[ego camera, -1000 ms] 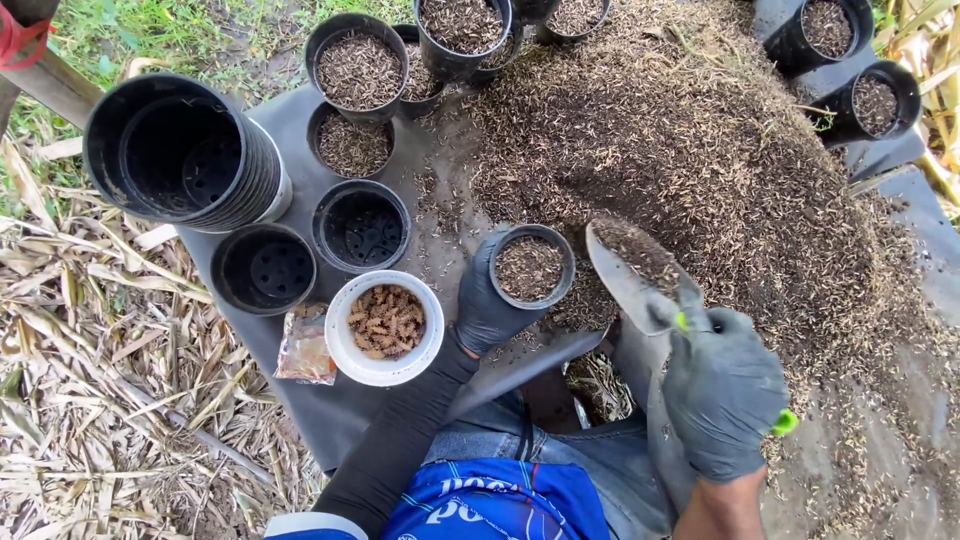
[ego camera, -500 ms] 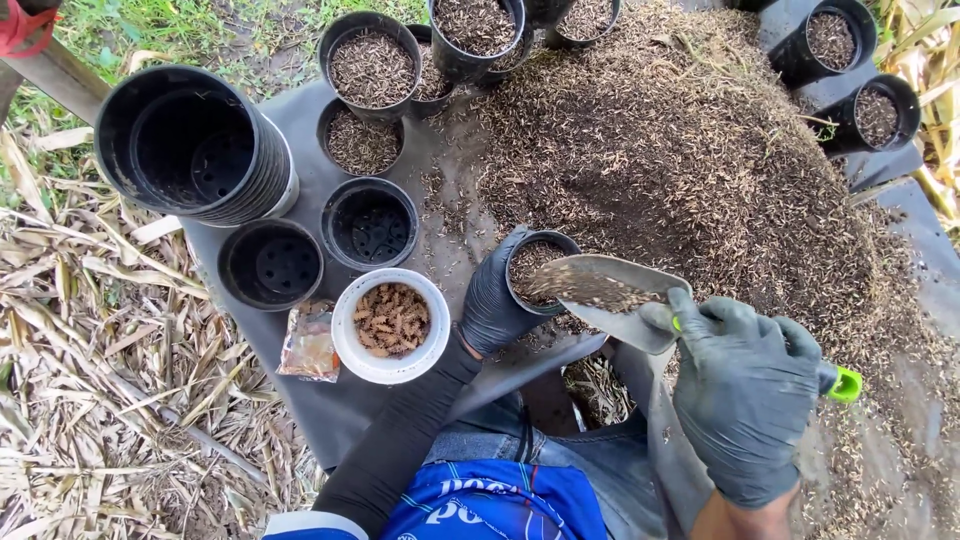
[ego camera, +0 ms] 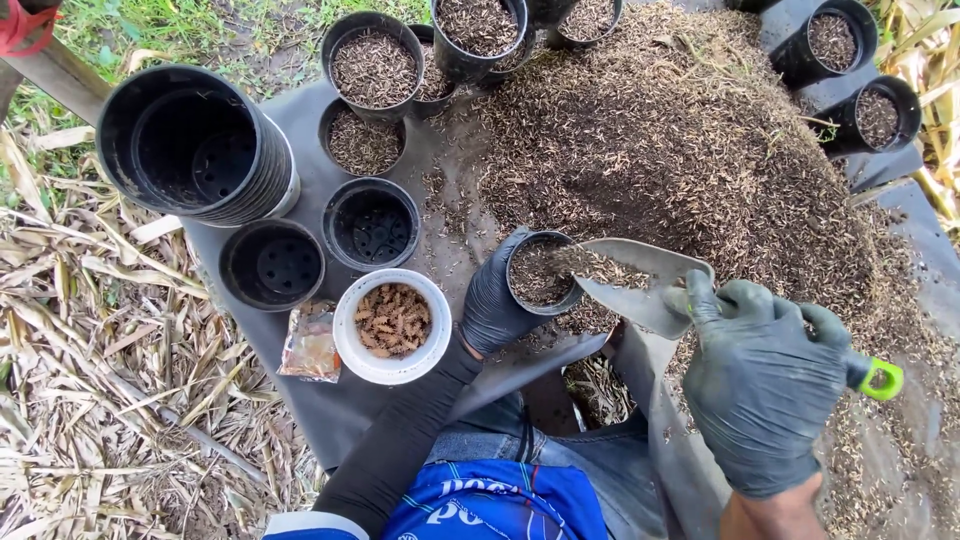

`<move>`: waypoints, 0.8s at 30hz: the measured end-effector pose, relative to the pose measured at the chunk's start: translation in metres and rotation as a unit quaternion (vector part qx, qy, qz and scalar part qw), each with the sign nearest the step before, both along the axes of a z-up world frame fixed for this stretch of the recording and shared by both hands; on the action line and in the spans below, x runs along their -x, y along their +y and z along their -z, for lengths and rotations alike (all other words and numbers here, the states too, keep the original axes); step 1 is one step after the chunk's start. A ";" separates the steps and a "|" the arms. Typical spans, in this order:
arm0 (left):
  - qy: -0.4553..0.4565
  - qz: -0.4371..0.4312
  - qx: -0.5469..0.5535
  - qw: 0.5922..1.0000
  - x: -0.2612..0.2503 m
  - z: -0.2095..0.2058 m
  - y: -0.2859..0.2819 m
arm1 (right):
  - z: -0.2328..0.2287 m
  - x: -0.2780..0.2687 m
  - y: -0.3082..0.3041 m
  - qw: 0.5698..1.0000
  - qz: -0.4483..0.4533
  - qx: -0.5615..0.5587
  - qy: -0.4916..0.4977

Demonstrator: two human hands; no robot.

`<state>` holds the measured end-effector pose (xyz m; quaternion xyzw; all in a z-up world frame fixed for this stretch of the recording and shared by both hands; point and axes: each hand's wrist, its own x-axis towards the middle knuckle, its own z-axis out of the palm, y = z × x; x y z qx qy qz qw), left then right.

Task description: Filling small plastic pots with a soil mixture using a hand trowel and then spraying them with water.

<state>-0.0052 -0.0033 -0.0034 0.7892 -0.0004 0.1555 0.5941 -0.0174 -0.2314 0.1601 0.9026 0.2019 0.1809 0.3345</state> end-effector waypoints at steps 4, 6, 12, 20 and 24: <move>-0.030 0.009 0.013 0.999 0.000 0.035 -0.001 | -0.010 0.008 -0.007 0.999 0.000 -0.026 0.035; -0.038 0.010 0.008 0.999 0.001 0.036 -0.001 | -0.011 0.013 -0.007 1.000 -0.002 -0.004 0.024; -0.038 -0.007 0.012 0.999 -0.001 0.008 -0.003 | -0.014 0.011 -0.002 0.999 -0.008 -0.030 -0.012; -0.071 -0.035 0.016 0.997 0.007 0.060 -0.004 | 0.029 -0.006 -0.022 0.991 0.053 -0.024 -0.120; -0.094 -0.029 0.018 0.995 0.007 0.058 -0.002 | 0.036 -0.006 -0.020 0.995 0.003 -0.089 -0.052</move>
